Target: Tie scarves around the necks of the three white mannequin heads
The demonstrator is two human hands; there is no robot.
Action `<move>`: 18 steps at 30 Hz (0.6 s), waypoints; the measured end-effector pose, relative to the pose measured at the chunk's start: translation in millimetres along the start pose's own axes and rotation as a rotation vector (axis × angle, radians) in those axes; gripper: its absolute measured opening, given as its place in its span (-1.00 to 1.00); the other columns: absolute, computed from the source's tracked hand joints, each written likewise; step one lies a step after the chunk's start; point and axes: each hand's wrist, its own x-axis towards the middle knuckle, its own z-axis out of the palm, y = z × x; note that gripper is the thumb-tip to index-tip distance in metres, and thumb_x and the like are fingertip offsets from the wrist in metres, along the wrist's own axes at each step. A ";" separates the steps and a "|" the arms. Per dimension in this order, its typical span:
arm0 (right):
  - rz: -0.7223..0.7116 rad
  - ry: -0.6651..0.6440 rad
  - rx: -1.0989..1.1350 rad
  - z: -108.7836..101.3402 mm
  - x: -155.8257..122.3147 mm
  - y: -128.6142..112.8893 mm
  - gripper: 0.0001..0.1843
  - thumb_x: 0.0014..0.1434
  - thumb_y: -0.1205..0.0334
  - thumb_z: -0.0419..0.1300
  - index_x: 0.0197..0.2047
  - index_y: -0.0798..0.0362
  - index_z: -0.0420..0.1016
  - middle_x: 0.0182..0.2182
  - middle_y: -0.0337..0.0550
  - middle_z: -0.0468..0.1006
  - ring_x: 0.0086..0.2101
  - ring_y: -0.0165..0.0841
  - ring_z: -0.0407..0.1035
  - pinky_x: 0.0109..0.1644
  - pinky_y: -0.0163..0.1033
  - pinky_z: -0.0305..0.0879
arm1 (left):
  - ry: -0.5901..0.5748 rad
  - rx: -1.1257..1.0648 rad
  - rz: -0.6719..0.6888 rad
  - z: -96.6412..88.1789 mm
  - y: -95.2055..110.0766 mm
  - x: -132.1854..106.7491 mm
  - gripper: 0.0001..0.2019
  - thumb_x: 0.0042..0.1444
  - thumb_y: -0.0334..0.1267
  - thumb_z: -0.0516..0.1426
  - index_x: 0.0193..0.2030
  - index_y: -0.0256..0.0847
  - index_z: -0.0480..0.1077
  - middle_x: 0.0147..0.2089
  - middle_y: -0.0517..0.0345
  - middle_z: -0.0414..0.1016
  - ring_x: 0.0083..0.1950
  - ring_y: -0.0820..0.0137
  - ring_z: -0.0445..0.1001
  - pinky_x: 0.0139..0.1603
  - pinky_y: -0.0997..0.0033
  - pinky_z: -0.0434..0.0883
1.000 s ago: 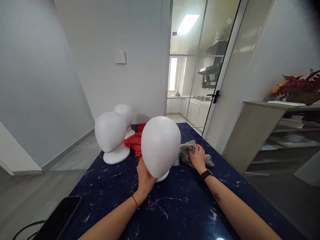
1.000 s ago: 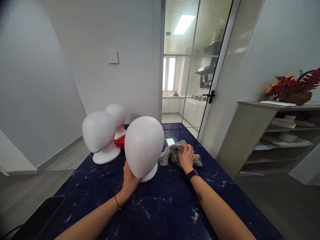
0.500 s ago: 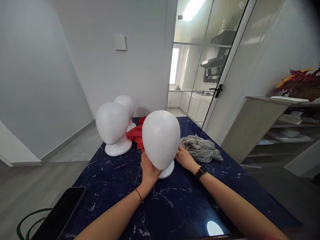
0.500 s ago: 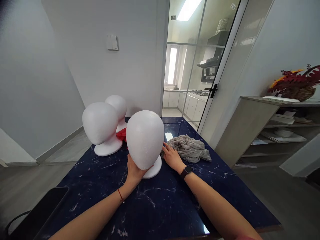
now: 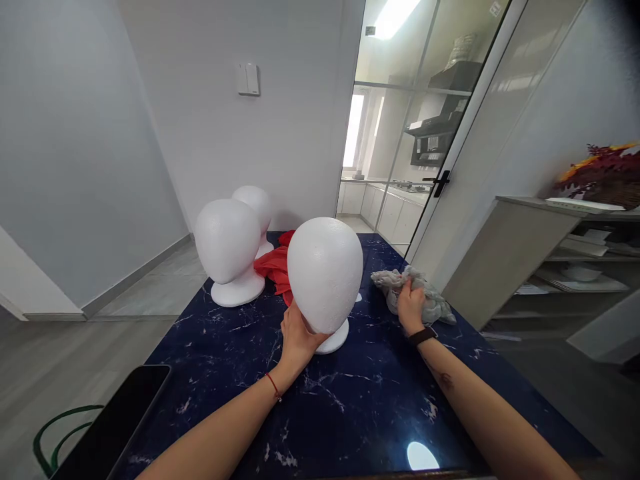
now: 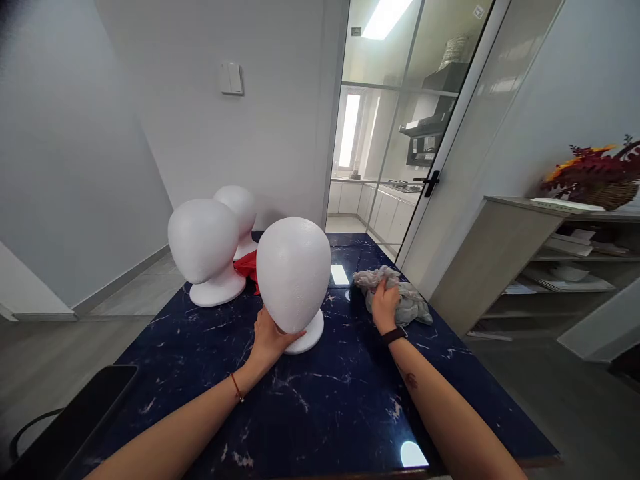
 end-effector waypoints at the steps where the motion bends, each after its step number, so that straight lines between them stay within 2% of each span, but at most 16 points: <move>1: -0.054 -0.061 0.031 2.6 -7.2 -5.4 -0.57 0.19 -0.07 -0.18 -0.32 0.08 0.32 -0.43 0.01 0.44 -0.36 -0.19 0.32 -0.28 -0.14 0.18 | 0.001 -0.003 0.002 0.3 0.1 -0.3 -0.02 -0.37 -0.03 0.36 0.22 -0.22 0.05 0.10 -0.12 0.31 0.16 0.04 0.25 0.09 0.08 0.23; 5: -0.197 -0.319 0.106 11.7 -31.4 -24.6 -0.59 0.16 -0.07 -0.13 -0.39 0.06 0.34 -0.52 -0.10 0.43 -0.47 -0.27 0.29 -0.33 -0.18 0.17 | 0.007 -0.064 0.009 -0.5 -0.8 0.7 -0.03 -0.33 -0.02 0.35 0.23 -0.23 0.03 0.10 -0.11 0.31 0.15 0.07 0.26 0.09 0.10 0.24; 9: -0.156 -0.371 0.212 13.7 -35.9 -29.2 -0.52 0.15 -0.13 -0.14 -0.40 0.09 0.36 -0.47 -0.09 0.47 -0.43 -0.29 0.30 -0.29 -0.20 0.21 | 0.037 -0.109 -0.002 -1.0 -6.0 5.9 -0.07 -0.30 -0.02 0.33 0.22 -0.23 0.05 0.12 -0.12 0.30 0.16 0.08 0.25 0.11 0.09 0.23; 12: -0.134 -0.442 0.204 15.3 -34.6 -25.0 -0.48 0.12 -0.18 -0.12 -0.47 0.09 0.36 -0.51 -0.11 0.46 -0.44 -0.29 0.29 -0.29 -0.21 0.21 | 0.025 -0.121 0.007 -0.7 -11.3 11.1 -0.11 -0.30 -0.03 0.33 0.19 -0.23 0.09 0.16 -0.14 0.27 0.18 0.06 0.24 0.13 0.07 0.20; 15: -0.155 -0.544 0.159 19.0 -36.6 -20.2 -0.51 0.11 -0.15 -0.08 -0.48 0.08 0.37 -0.53 -0.14 0.44 -0.46 -0.30 0.28 -0.31 -0.22 0.19 | 0.005 -0.139 0.022 -1.2 -14.2 14.8 -0.12 -0.31 -0.05 0.34 0.18 -0.23 0.11 0.18 -0.14 0.26 0.20 0.06 0.23 0.16 0.05 0.18; 18: -0.144 -0.589 0.156 22.9 -40.2 -18.1 -0.54 0.13 -0.12 -0.08 -0.42 0.08 0.40 -0.50 -0.15 0.46 -0.43 -0.29 0.30 -0.29 -0.23 0.20 | -0.001 -0.134 0.018 -1.3 -14.2 16.0 -0.11 -0.32 -0.06 0.34 0.18 -0.25 0.10 0.17 -0.14 0.27 0.21 0.07 0.23 0.17 0.07 0.17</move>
